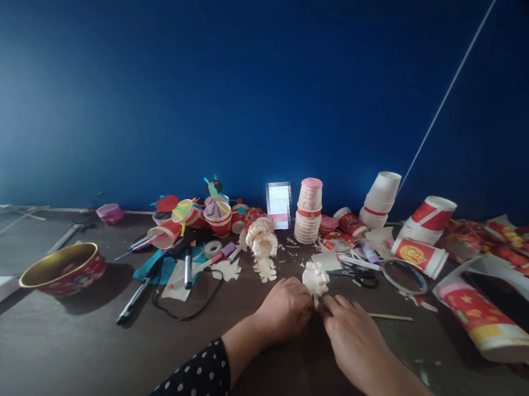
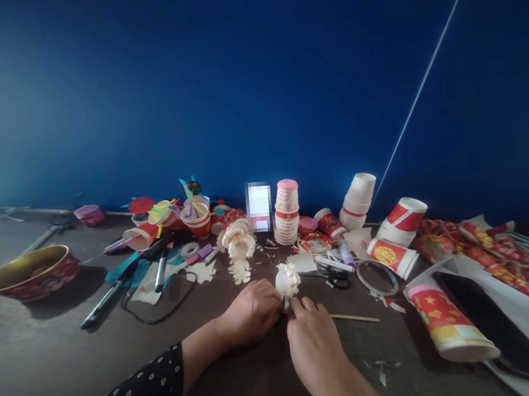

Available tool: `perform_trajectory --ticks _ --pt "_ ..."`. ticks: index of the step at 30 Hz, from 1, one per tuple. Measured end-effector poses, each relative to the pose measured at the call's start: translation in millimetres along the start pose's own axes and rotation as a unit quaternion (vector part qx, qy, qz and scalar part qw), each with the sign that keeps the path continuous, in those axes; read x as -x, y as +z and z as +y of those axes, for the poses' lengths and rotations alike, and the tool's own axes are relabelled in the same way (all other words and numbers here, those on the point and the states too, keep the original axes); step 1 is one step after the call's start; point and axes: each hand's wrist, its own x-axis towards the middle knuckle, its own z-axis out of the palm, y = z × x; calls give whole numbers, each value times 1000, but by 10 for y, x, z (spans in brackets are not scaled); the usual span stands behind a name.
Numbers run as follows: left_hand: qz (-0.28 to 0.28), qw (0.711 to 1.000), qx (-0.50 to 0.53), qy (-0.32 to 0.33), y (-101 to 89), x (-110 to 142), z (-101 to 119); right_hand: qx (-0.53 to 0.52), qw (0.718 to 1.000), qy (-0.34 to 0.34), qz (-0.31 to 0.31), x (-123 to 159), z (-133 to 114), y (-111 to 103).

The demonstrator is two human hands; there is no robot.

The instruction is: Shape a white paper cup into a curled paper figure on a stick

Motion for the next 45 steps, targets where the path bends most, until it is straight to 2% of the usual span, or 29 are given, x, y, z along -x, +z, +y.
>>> perform_trajectory --ticks 8,21,27,32,39,45 --pt "40 999 7 -18 110 -18 -18 3 1000 3 -6 -16 13 9" --pt "40 998 0 -53 123 -66 12 -8 1000 18 -17 -7 50 30" --pt "36 997 -24 -65 142 -78 6 -70 998 5 6 -17 158 114" --pt "40 997 -19 -57 136 -70 23 -109 994 -15 11 2 191 63" --pt "48 997 -22 -65 180 -69 -7 -38 999 -3 -18 18 81 13" --pt "51 996 3 -71 97 -35 18 -15 1000 -7 -14 3 80 7"
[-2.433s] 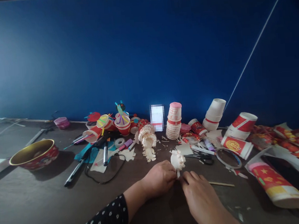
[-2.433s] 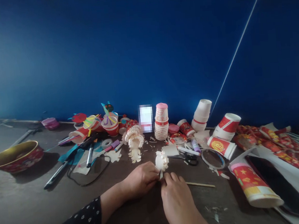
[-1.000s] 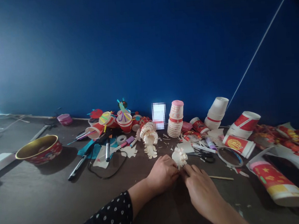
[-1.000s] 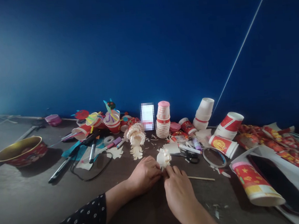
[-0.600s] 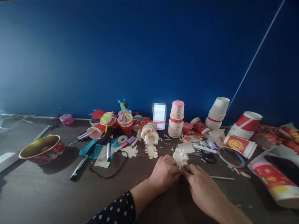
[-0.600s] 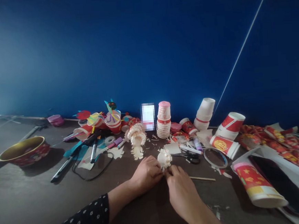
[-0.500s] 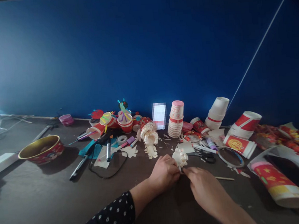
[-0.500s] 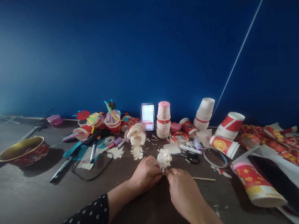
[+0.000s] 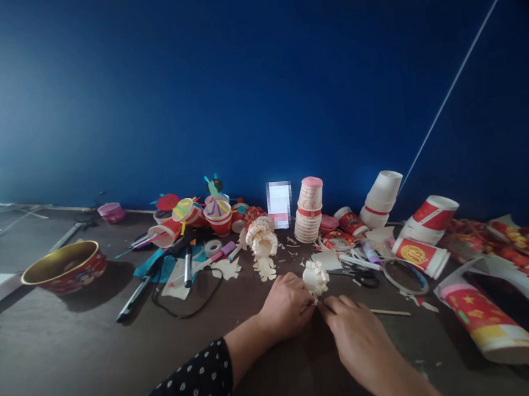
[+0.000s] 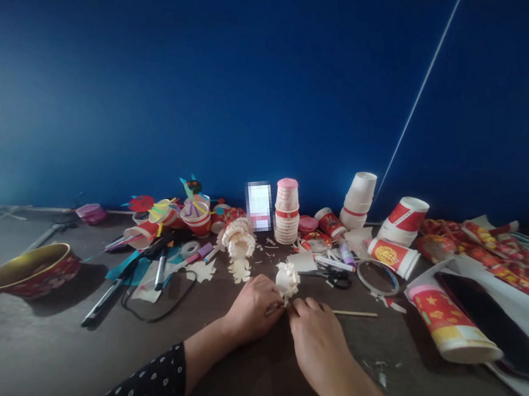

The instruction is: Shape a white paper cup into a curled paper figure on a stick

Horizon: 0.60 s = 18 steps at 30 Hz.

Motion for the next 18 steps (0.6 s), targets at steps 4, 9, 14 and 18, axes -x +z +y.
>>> perform_trajectory --ticks 4,9,14,18 --pt "4 1000 1 -1 -12 -1 1 -7 1000 2 11 1 8 10" --pt "22 1000 11 5 43 3 -27 -19 999 6 28 -14 28 40" --pt "29 999 14 -5 67 -12 -34 -6 1000 10 29 -38 44 48" --pt "23 1000 0 -8 75 -44 -28 -4 999 11 30 -55 23 55"
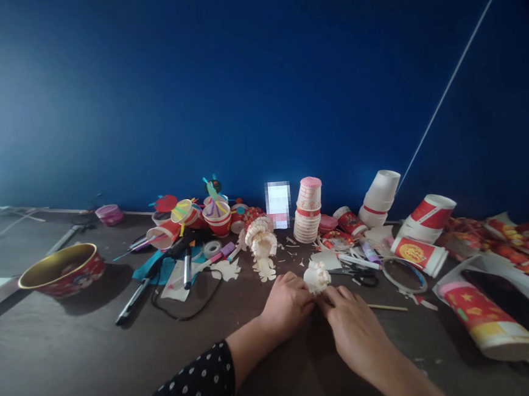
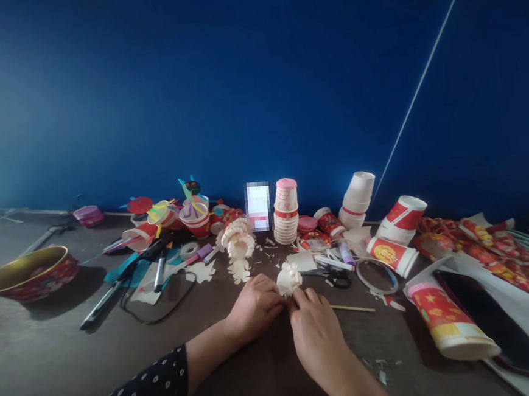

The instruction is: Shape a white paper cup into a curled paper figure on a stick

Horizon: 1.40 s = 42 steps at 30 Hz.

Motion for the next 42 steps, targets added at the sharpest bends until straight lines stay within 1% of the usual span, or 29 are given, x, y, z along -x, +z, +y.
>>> perform_trajectory --ticks 4,7,9,13,17,22,28,33,37,42 --pt "-9 1000 -28 6 9 -15 12 -21 1000 7 0 -17 16 8" --pt "-21 999 -39 7 -3 -15 21 -74 997 2 2 -18 97 -7" --pt "-29 999 -44 1 -20 -14 30 -88 996 11 1 -11 162 -26" --pt "-48 998 -49 -14 -56 -15 61 -68 997 23 -9 10 234 -68" --pt "-68 997 -47 -11 -71 1 112 -43 998 13 -31 45 219 -90" --pt "-67 996 -56 -19 -99 18 183 -23 999 -3 -26 99 176 -79" --pt "-72 995 -56 -41 -146 24 199 12 999 11 -38 91 110 -83" --pt "-60 996 -42 -41 -152 45 189 17 998 21 -57 56 89 -102" --pt "-49 996 -25 -63 -179 52 191 19 998 21 -49 52 91 -100" --pt "-75 992 -26 -95 -217 67 197 21 998 30 -54 53 99 -92"
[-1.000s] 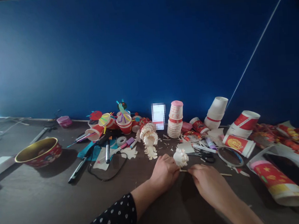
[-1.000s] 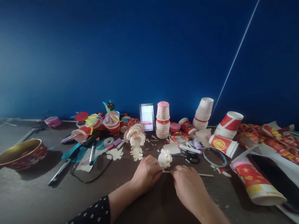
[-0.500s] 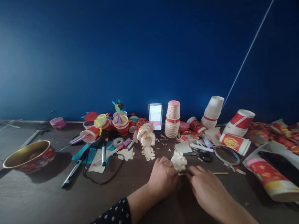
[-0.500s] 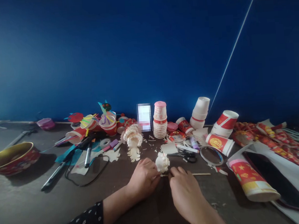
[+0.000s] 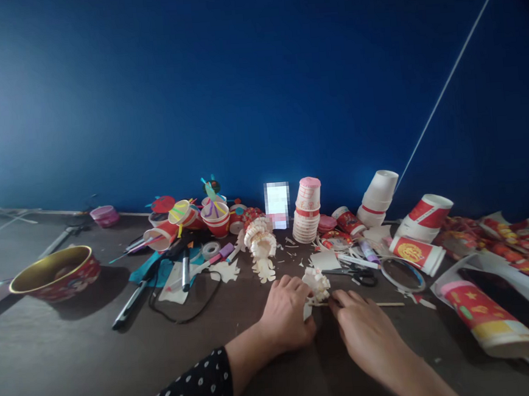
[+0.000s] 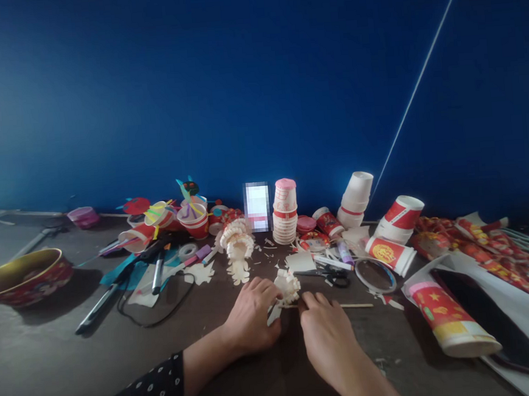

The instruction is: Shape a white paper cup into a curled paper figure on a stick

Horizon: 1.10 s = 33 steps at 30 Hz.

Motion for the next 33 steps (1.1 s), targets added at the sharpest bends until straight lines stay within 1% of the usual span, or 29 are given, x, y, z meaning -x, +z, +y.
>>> perform_trajectory --ticks 3,6,10,16,22,29,33 --pt "-10 1000 -5 -11 0 10 2 4 1000 5 -4 -5 -3 5" --pt "-3 1000 -3 -16 11 7 -1 9 1000 7 -1 -9 -11 22" --pt "11 1000 12 -7 33 -19 -17 13 1000 11 14 -8 -29 51" --pt "18 1000 20 12 87 -72 -57 11 999 37 12 -21 -68 96" --pt "15 1000 10 11 116 -92 -59 5 1000 25 17 -27 -47 114" --pt "-8 1000 -14 -2 60 -132 -7 -45 998 21 30 -13 -22 102" --pt "-19 999 -32 -8 33 -127 15 -144 988 -11 58 -76 102 116"
